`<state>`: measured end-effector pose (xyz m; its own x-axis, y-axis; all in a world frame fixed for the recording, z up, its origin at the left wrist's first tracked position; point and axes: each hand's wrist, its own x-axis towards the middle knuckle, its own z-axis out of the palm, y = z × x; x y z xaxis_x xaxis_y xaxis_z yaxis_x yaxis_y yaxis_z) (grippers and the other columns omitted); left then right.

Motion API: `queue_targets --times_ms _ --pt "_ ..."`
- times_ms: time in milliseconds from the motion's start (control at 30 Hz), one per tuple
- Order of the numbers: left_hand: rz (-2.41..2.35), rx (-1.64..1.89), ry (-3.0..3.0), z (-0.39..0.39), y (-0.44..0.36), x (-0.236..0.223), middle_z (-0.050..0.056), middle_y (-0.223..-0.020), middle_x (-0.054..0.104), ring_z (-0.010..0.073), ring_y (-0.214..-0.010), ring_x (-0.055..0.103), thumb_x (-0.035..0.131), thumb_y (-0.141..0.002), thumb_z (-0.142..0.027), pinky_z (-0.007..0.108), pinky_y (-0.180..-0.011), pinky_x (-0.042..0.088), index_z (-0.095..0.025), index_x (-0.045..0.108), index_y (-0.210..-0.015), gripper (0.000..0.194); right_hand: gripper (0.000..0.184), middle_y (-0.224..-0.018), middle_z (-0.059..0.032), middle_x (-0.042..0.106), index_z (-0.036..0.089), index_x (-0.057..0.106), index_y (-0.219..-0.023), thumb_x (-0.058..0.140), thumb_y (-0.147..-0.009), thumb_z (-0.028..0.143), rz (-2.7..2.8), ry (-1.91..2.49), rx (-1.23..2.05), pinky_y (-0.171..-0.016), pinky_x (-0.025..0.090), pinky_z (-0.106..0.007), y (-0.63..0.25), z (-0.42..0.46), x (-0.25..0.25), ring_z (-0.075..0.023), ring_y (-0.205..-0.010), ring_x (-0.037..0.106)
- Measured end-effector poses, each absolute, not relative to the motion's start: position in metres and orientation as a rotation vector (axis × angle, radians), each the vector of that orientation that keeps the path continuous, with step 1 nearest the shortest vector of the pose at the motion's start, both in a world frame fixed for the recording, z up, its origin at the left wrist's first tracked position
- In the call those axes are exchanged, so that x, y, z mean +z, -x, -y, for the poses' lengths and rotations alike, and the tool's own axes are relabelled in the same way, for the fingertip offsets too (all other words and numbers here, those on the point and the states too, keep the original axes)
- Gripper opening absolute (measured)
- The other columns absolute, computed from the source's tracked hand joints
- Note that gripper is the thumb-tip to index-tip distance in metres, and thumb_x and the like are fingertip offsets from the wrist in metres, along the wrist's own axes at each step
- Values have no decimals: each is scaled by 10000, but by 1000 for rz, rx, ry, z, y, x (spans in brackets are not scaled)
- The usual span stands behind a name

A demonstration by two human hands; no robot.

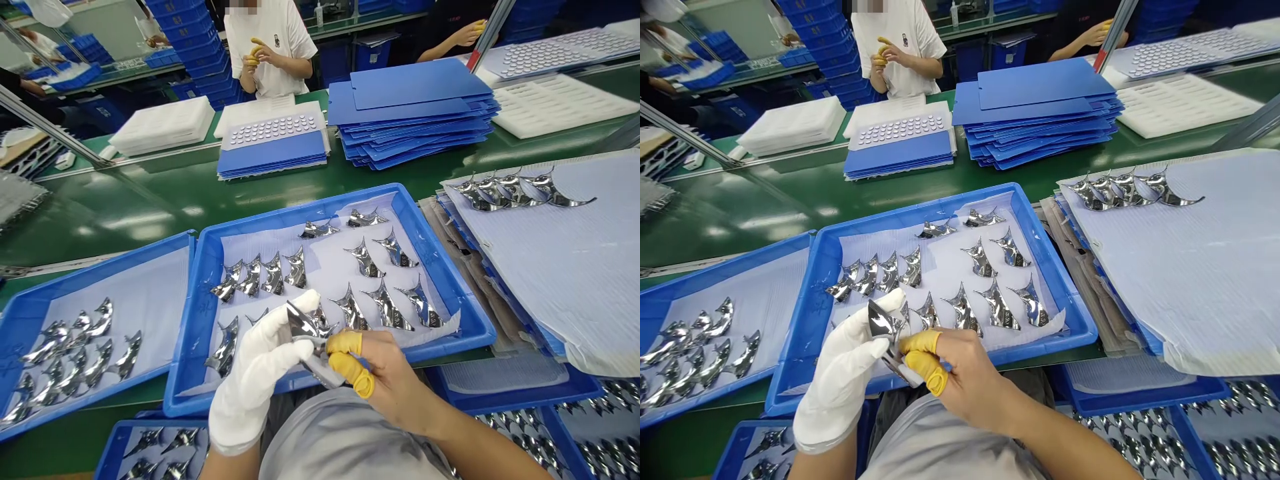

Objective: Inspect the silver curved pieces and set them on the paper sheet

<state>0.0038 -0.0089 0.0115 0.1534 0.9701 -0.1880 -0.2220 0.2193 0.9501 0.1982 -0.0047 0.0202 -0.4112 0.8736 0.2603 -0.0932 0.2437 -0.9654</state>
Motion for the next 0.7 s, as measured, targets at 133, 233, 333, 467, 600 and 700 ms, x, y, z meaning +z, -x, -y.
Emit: queue_targets --times_ms 133,233,333,467,600,700 --pt "-1096 1126 -1027 10 0 3 54 -1213 711 228 -1055 669 640 -903 -303 288 -934 531 -274 711 -1212 318 150 -726 -10 617 169 620 -863 515 -970 180 1705 732 1188 -647 435 -230 -197 9 18 -108 -643 495" --pt "-1064 1132 -996 10 -1 3 17 -1077 757 151 -831 694 639 -907 -300 222 -798 552 -320 723 -1181 287 135 -703 -6 611 175 613 -863 525 -964 152 1745 701 1055 -639 421 -242 -196 11 17 -115 -631 476" --pt "-1053 1204 -932 7 -5 8 7 -1066 764 160 -916 702 731 -832 -288 191 -803 545 -310 762 -1091 261 143 -689 -1 589 176 607 -848 520 -960 159 1718 708 1149 -633 422 -245 -196 10 19 -115 -632 489" --pt "-1097 1241 -790 2 -20 19 34 -1039 767 201 -952 710 800 -750 -288 238 -841 557 -251 774 -1023 277 242 -619 31 527 173 568 -764 512 -970 286 1378 754 1744 -522 414 -203 -195 7 17 -81 -521 501" --pt "-1218 1251 -658 -1 -36 27 60 -1055 758 225 -965 705 803 -738 -304 277 -832 571 -209 766 -994 276 269 -575 46 521 159 569 -740 602 -918 358 982 746 1996 -501 425 -189 -190 6 9 -67 -473 515" --pt "-1272 1258 -647 0 -41 31 57 -1057 756 248 -982 703 792 -739 -352 321 -841 583 -225 769 -969 264 271 -562 46 538 149 582 -725 650 -888 355 839 723 2030 -497 429 -183 -186 6 7 -60 -458 519"
